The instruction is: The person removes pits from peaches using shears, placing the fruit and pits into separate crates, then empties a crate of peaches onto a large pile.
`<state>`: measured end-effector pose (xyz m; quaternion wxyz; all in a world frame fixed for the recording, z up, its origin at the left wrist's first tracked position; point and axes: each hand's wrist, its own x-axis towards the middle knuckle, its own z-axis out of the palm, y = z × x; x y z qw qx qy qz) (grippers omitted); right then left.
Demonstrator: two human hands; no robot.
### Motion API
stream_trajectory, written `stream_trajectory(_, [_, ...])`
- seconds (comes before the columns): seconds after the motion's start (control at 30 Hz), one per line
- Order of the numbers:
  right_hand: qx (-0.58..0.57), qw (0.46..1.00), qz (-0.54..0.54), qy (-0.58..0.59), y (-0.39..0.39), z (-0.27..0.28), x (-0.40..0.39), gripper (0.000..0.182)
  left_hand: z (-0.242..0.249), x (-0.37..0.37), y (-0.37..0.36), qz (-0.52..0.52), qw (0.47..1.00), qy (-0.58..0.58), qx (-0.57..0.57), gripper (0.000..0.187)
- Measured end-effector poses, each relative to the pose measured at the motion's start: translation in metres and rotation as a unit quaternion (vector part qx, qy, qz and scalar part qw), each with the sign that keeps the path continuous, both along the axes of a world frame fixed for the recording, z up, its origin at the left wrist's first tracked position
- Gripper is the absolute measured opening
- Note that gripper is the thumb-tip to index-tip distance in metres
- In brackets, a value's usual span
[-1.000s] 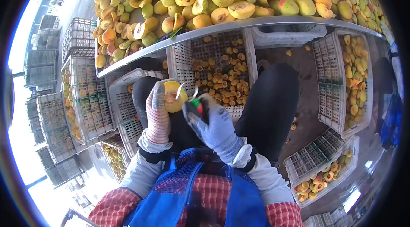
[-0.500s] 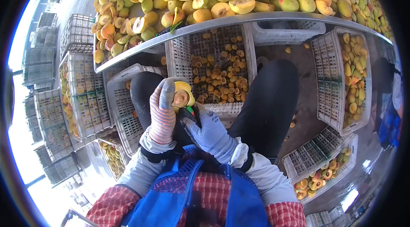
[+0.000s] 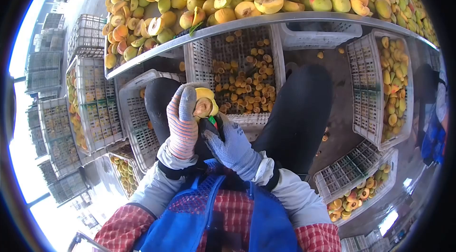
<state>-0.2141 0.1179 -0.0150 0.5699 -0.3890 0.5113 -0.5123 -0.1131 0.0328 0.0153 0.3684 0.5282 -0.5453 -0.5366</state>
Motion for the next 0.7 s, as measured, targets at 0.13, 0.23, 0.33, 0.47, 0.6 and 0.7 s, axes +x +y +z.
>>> stream_trajectory(0.13, [0.056, 0.993, 0.049, -0.090, 0.004, -0.017, -0.001, 0.034, 0.000, 0.003, -0.005, -0.037, 0.998, 0.004, 0.050, 0.032])
stream_trajectory(0.23, [0.130, 0.958, 0.025, -0.253, 0.010, -0.012, -0.001, 0.034, 0.002, 0.004, -0.011, -0.083, 0.990, 0.011, 0.117, 0.032])
stream_trajectory(0.33, [0.158, 0.913, -0.024, -0.375, 0.013, 0.006, 0.000, 0.030, 0.000, 0.004, -0.012, -0.111, 0.987, 0.016, 0.112, 0.033])
stream_trajectory(0.47, [0.146, 0.820, 0.112, -0.542, 0.013, 0.004, -0.013, 0.030, 0.000, 0.003, -0.008, -0.127, 0.987, 0.048, 0.089, 0.038])
stream_trajectory(0.6, [0.164, 0.648, 0.186, -0.720, 0.009, 0.000, -0.010, 0.040, -0.009, 0.004, -0.009, -0.145, 0.983, 0.079, 0.083, 0.043])
stream_trajectory(0.7, [0.149, 0.528, 0.213, -0.808, 0.003, -0.010, -0.005, 0.046, -0.013, 0.000, -0.009, -0.147, 0.985, 0.063, 0.062, 0.046])
